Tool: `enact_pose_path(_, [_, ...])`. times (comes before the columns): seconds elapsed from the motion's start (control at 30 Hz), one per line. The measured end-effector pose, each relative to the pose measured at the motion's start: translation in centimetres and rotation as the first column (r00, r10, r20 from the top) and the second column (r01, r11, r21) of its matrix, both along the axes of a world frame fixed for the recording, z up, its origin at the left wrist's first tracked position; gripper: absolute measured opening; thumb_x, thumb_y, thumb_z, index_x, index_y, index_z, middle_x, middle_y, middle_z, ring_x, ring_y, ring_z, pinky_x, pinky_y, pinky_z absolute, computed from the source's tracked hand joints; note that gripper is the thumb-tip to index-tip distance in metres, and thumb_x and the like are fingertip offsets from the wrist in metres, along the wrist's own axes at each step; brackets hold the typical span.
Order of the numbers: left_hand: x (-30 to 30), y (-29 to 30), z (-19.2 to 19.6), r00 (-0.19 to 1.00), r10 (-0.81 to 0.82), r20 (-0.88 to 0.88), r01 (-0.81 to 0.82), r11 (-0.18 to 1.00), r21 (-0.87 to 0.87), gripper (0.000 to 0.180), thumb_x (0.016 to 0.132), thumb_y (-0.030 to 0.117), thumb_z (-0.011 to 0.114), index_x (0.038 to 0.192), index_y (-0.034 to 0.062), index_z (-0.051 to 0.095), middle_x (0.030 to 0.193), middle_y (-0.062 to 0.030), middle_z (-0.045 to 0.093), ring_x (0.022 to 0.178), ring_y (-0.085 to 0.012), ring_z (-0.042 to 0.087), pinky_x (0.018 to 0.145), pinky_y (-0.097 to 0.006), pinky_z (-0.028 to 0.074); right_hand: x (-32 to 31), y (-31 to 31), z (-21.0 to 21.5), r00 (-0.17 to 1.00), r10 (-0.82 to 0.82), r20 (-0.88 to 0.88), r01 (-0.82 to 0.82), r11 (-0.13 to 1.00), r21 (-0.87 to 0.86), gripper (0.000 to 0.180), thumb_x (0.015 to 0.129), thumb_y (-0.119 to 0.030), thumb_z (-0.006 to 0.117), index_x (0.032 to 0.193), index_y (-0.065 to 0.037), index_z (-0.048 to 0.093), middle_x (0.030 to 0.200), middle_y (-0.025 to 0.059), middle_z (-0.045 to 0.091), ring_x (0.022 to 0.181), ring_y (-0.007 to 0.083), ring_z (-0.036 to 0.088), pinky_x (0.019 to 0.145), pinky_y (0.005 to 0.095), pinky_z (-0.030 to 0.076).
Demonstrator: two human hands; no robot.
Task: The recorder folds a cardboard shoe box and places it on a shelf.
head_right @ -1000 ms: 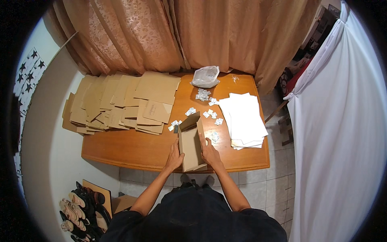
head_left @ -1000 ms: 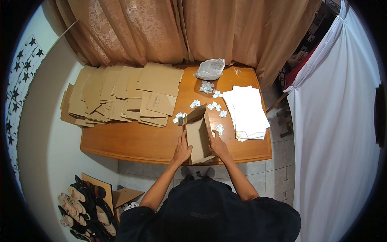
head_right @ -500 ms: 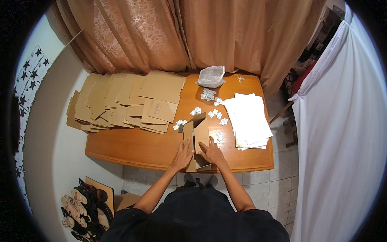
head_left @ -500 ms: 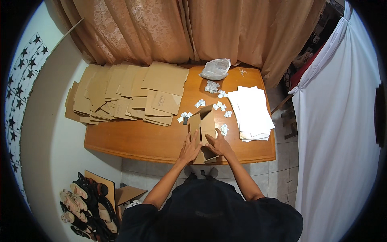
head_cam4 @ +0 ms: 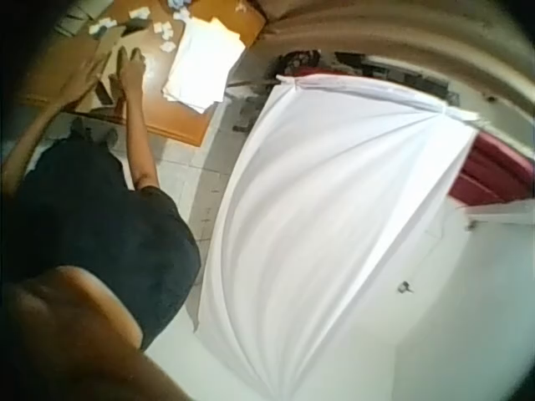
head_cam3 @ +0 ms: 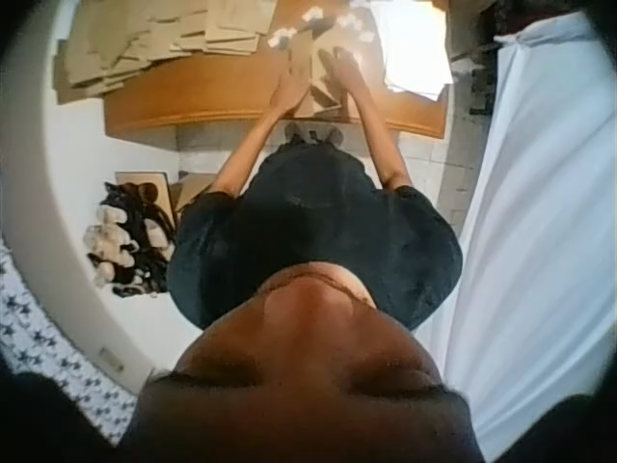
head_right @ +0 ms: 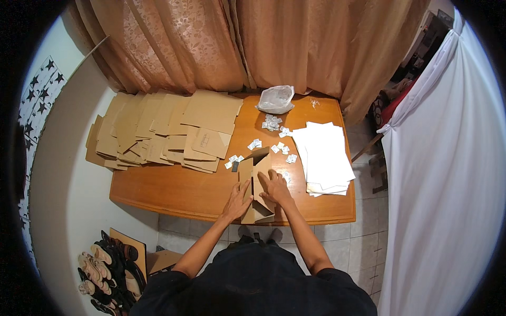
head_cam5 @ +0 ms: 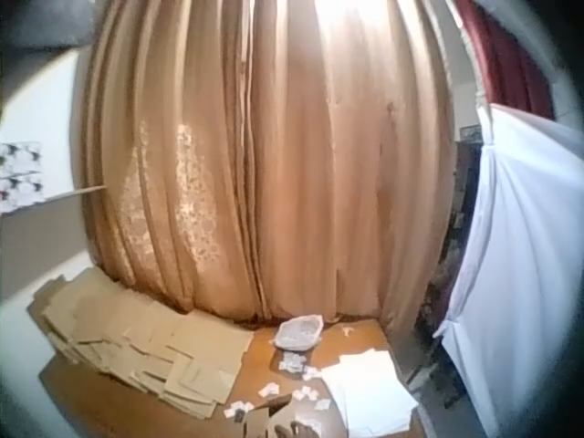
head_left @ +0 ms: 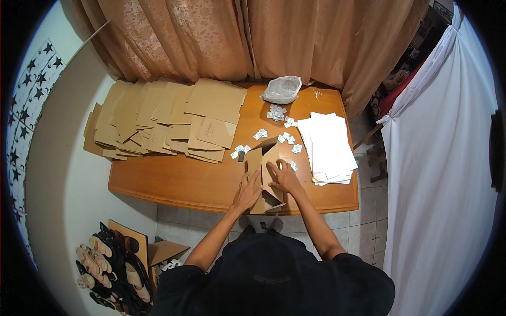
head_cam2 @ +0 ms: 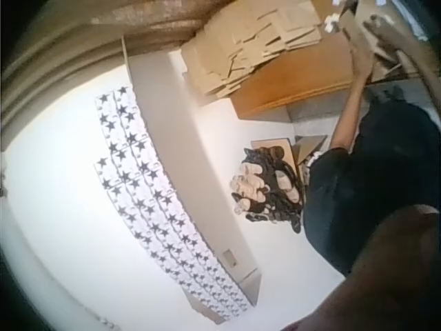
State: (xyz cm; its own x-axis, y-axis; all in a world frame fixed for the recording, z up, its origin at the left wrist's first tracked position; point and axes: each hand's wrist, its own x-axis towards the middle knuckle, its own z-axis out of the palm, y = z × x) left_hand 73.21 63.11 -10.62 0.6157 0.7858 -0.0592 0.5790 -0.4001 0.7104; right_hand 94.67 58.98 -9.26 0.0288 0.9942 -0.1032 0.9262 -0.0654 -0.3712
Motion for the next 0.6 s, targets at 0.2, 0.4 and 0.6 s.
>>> enact_pose_path(0.2, [0.1, -0.1, 1.0, 0.999, -0.034, 0.010, 0.033, 0.998, 0.052, 0.062, 0.097, 0.032, 0.057, 0.155, 0.0241, 0.035, 0.149, -0.0348, 0.031, 0.134, -0.0547, 0.038, 0.110, -0.054, 0.039, 1.9, 4.9, 1.3, 0.995, 0.065, -0.072, -0.069, 0.997, -0.043, 0.125, 0.062, -0.035, 0.094, 0.160, -0.027, 0.017, 0.165, 0.0197, 0.009, 0.129, 0.0533, 0.047, 0.104, 0.0544, 0.049])
enact_pose_path(0.4, [0.6, 0.8, 2.3, 0.977, -0.146, -0.157, 0.168, 0.976, 0.140, 0.047, 0.100, 0.037, 0.055, 0.145, 0.0244, 0.050, 0.158, -0.0243, 0.028, 0.143, -0.0459, 0.031, 0.111, -0.067, 0.031, 2.6, 4.6, 0.8, 0.986, 0.060, -0.152, -0.091, 0.976, -0.200, 0.128, 0.062, -0.054, 0.089, 0.160, -0.019, 0.016, 0.165, 0.0253, 0.007, 0.138, 0.0543, 0.037, 0.114, 0.0534, 0.039])
enact_pose_path(0.6, [0.9, 2.3, 2.1, 0.978, -0.154, -0.141, 0.166, 0.984, 0.071, 0.047, 0.101, 0.046, 0.051, 0.143, 0.0260, 0.052, 0.161, -0.0194, 0.026, 0.147, -0.0425, 0.027, 0.111, -0.070, 0.029, 1.9, -1.2, 2.3, 0.966, 0.104, -0.237, -0.176, 0.936, -0.304, 0.148, 0.047, -0.064, 0.092, 0.160, -0.013, 0.012, 0.160, 0.0369, 0.005, 0.145, 0.0539, 0.024, 0.119, 0.0511, 0.032])
